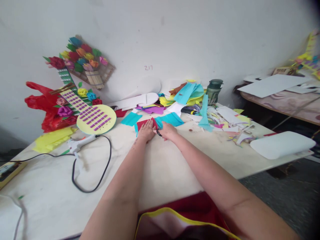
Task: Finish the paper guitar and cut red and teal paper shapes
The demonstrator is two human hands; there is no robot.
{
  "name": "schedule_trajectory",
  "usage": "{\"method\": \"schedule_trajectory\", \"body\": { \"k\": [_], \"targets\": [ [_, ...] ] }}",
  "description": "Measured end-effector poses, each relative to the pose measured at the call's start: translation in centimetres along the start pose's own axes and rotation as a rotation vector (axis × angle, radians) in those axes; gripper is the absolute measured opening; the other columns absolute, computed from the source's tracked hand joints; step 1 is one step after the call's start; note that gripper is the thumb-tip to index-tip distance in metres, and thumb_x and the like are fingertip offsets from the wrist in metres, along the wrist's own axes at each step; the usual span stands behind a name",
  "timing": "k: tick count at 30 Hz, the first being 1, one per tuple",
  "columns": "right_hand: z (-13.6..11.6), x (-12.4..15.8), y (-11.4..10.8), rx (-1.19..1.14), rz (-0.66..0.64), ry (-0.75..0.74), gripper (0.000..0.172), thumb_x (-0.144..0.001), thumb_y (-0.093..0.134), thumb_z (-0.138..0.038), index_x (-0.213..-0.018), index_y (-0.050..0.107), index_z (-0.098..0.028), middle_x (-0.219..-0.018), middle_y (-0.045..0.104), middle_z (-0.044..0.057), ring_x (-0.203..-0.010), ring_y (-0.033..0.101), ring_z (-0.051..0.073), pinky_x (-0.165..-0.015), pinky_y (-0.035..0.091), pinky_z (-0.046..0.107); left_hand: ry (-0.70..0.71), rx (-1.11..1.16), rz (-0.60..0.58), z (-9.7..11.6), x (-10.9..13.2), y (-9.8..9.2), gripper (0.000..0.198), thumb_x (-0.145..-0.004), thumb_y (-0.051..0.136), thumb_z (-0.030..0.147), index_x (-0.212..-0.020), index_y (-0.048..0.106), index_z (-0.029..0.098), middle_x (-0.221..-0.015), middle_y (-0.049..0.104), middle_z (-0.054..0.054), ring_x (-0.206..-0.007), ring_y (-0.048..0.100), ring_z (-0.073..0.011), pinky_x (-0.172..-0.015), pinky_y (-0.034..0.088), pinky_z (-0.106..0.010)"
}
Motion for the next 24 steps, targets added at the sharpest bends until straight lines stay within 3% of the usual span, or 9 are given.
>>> {"method": "schedule_trajectory", "body": {
  "k": [8, 24],
  "targets": [
    [-0.5, -0.1, -0.3, 0.001, -0.048, 0.016, 0.062, -0.071, 0.060, -0.056, -0.116, 0.046, -0.015, -0.062, 0.068, -0.001, -0.043, 0.061, 0.013, -0.050, 0.044, 0.023, 0.019, -0.012, 0.007, 0.2, 0.1, -0.2, 0.058, -0.090, 0.024, 0.034, -0.144, 0.019, 0.015, -0.151, 0.018, -0.007, -0.139, 0.014, -0.0178, -0.113, 0.014, -0.037],
    [-0.9, -1.0, -0.4, 0.053, -0.047, 0.031, 0.040, -0.078, 0.055, -0.049, -0.100, 0.053, -0.016, -0.059, 0.066, 0.001, -0.042, 0.059, 0.014, -0.048, 0.045, 0.024, -0.001, -0.011, -0.016, 0.4, 0.4, -0.3, 0.058, -0.090, 0.020, 0.032, -0.144, 0.019, 0.010, -0.151, 0.015, -0.007, -0.139, 0.012, -0.0162, -0.113, 0.012, -0.034]
  ]
}}
Point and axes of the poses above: each hand's wrist, its own x-axis away from the middle knuckle, its own y-axis out of the palm, z = x × y, the point moved 9 cm from there along -x, towards the middle knuckle
